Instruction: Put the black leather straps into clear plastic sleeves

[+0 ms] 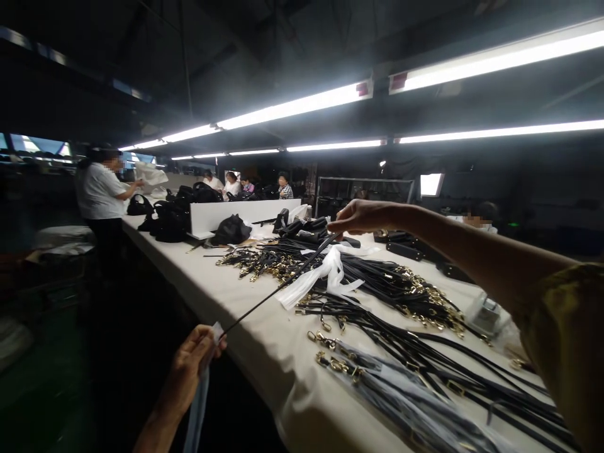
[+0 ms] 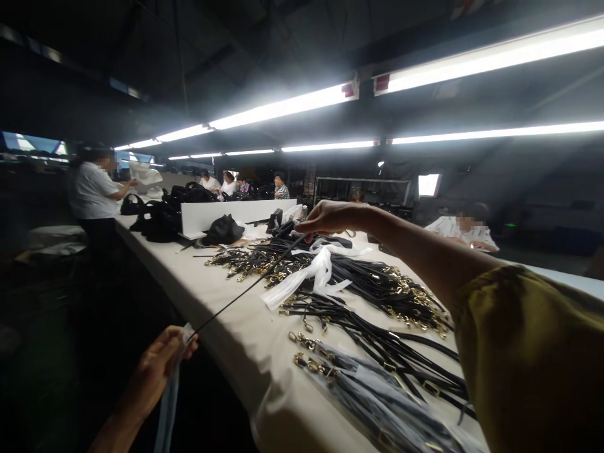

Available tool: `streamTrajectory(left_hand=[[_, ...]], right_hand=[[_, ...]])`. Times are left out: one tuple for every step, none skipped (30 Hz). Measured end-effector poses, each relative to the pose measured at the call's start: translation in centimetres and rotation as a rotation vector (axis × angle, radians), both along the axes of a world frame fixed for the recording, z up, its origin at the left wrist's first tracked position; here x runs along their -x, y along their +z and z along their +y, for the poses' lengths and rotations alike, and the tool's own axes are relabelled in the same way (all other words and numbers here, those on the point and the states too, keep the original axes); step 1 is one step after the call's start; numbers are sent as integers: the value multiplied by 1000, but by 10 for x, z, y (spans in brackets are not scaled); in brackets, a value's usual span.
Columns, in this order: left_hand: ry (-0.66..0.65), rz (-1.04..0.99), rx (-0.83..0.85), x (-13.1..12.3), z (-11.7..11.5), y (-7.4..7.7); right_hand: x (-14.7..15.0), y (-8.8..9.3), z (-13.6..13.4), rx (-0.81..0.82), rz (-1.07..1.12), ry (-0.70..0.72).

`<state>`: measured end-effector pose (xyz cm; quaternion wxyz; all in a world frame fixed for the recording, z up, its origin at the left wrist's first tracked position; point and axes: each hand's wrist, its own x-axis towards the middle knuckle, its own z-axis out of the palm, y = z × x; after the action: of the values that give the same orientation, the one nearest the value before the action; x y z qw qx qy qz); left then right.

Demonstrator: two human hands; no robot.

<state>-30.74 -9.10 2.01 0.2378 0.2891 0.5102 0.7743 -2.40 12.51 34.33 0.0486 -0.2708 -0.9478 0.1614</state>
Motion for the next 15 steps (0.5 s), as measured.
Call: streamTrajectory(left_hand=[[-42, 48, -9, -6, 8, 14], [-83, 89, -34, -12, 17, 29], [-111, 119, -72, -19, 26, 46], [-132, 146, -120, -25, 36, 64], [-158, 176, -167, -31, 46, 81], [-185, 207, -215, -37, 56, 98], [-213, 234, -258, -43, 65, 115], [-233, 252, -300, -49, 74, 132], [-242, 262, -342, -54, 82, 148], [-239, 271, -387, -59, 88, 164], [-231, 273, -437, -64, 94, 180], [-225, 271, -486, -69, 100, 194], [-225, 268, -529, -74, 104, 207], [-230, 263, -565, -81, 106, 218], [-254, 250, -589, -88, 108, 225]], right_hand=[[7, 7, -5, -56, 15, 5], [15, 14, -10, -119, 22, 19], [24, 20, -17, -183, 21, 39], [32, 25, -24, -246, 16, 60], [40, 29, -32, -302, 8, 77], [48, 33, -40, -352, 4, 86], [55, 35, -48, -402, 2, 89], [61, 36, -55, -444, 4, 96], [65, 36, -61, -469, 9, 106], [69, 34, -66, -465, 5, 121], [73, 32, -69, -426, -8, 143], [75, 28, -72, -356, -14, 172], [76, 24, -73, -264, -5, 208], [76, 20, -73, -172, 28, 250], [74, 17, -72, -84, 90, 283]])
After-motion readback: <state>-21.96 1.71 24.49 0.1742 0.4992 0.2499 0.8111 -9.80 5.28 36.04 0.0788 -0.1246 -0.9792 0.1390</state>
